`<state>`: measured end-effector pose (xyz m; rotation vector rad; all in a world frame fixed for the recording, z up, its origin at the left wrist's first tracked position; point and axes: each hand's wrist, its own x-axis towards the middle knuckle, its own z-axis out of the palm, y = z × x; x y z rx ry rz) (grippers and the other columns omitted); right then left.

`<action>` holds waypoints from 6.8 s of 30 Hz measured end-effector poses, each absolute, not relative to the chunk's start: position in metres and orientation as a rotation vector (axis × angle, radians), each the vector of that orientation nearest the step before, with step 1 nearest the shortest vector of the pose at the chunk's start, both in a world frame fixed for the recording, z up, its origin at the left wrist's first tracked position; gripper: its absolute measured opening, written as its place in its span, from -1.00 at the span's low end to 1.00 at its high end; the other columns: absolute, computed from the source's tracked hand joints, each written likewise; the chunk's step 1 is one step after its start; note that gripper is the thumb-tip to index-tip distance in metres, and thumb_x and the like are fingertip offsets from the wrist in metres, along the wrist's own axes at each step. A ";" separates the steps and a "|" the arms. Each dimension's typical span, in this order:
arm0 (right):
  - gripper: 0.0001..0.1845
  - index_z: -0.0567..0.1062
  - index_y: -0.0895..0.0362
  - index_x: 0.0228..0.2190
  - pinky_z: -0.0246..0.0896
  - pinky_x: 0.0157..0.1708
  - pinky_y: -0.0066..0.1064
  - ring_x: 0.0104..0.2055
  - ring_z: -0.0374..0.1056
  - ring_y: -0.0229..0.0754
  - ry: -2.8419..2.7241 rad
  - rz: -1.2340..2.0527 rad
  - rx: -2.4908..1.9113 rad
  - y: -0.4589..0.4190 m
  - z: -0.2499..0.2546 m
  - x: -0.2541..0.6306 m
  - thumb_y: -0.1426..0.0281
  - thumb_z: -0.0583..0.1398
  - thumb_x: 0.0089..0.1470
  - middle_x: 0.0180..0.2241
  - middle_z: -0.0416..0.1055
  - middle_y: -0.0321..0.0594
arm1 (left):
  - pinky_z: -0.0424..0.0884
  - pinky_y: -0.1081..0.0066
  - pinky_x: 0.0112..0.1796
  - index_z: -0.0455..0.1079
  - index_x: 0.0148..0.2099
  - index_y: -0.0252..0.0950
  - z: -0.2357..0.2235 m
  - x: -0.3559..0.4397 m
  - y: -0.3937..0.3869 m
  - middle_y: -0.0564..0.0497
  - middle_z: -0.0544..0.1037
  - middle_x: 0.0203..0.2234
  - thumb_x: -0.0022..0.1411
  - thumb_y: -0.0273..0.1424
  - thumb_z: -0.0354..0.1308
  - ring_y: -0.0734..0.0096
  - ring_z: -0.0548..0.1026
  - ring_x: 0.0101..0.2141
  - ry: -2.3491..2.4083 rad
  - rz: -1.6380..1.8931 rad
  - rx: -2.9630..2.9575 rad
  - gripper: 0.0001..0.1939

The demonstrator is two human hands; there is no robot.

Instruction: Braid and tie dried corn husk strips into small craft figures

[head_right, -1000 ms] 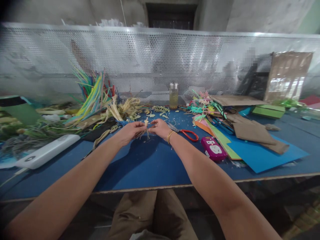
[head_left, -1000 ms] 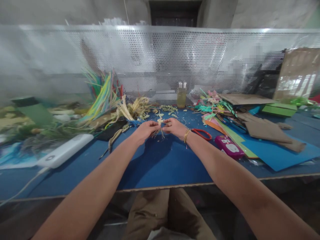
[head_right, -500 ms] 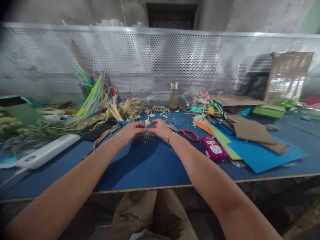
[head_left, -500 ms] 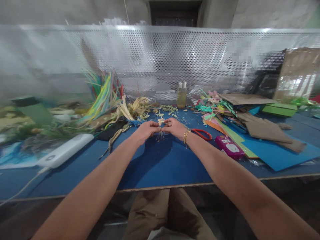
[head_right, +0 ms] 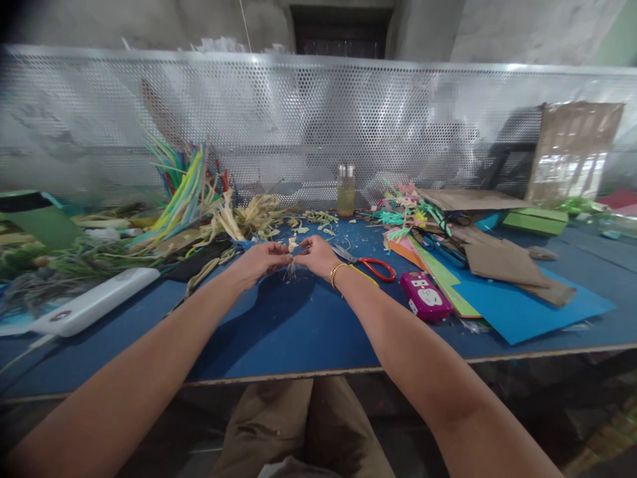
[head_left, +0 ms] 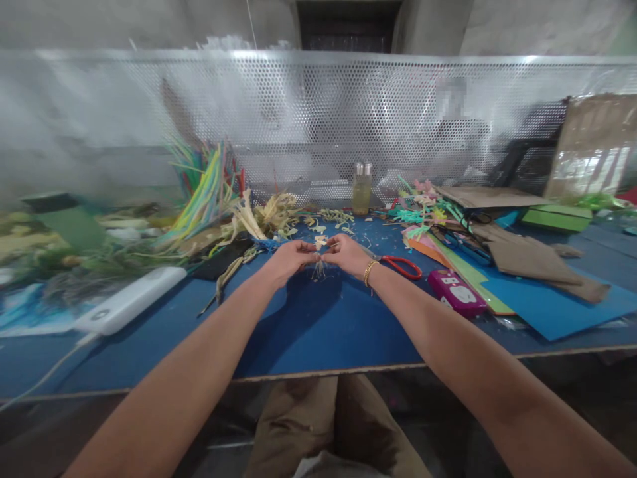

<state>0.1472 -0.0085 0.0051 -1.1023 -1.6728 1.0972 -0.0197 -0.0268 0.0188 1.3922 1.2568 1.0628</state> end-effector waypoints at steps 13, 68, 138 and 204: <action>-0.62 0.25 0.15 -0.29 0.30 -0.46 -0.45 -0.50 0.28 -0.35 -1.466 1.386 -1.061 -0.016 0.014 0.145 0.55 0.25 -0.19 -0.47 0.27 -0.34 | 0.06 0.52 -0.60 0.31 -0.31 -0.29 0.018 -0.023 -0.024 0.14 0.37 -0.66 -0.21 -0.41 0.38 0.64 0.22 -0.68 1.165 0.980 1.247 -0.62; -0.63 0.41 0.17 -0.55 0.04 -0.47 -0.49 -0.53 0.09 -0.40 -1.475 1.249 -0.900 -0.017 0.009 0.131 0.15 0.34 -0.29 -0.56 0.29 -0.38 | 0.01 0.46 -0.56 0.33 -0.51 -0.31 0.023 -0.017 -0.036 0.14 0.27 -0.68 -0.11 -0.34 0.16 0.57 0.13 -0.63 1.266 0.933 1.614 -0.86; -0.76 0.46 0.21 -0.54 0.02 -0.44 -0.44 -0.51 0.12 -0.33 -1.724 0.944 -1.106 -0.020 0.017 0.147 0.25 0.23 -0.19 -0.59 0.31 -0.35 | 0.03 0.43 -0.49 0.42 -0.51 -0.34 0.022 -0.020 -0.030 0.13 0.32 -0.68 -0.16 -0.17 0.29 0.53 0.17 -0.59 1.374 1.093 1.625 -0.68; -0.82 0.30 0.15 -0.63 -0.09 -0.52 -0.46 -0.58 0.03 -0.39 -1.482 1.559 -0.818 -0.019 0.016 0.146 0.42 0.25 -0.24 -0.66 0.18 -0.43 | 0.26 0.41 -0.41 0.39 -0.37 -0.31 0.033 -0.021 -0.039 0.03 0.46 -0.49 -0.07 -0.21 0.33 0.46 0.39 -0.46 0.991 0.933 1.207 -0.70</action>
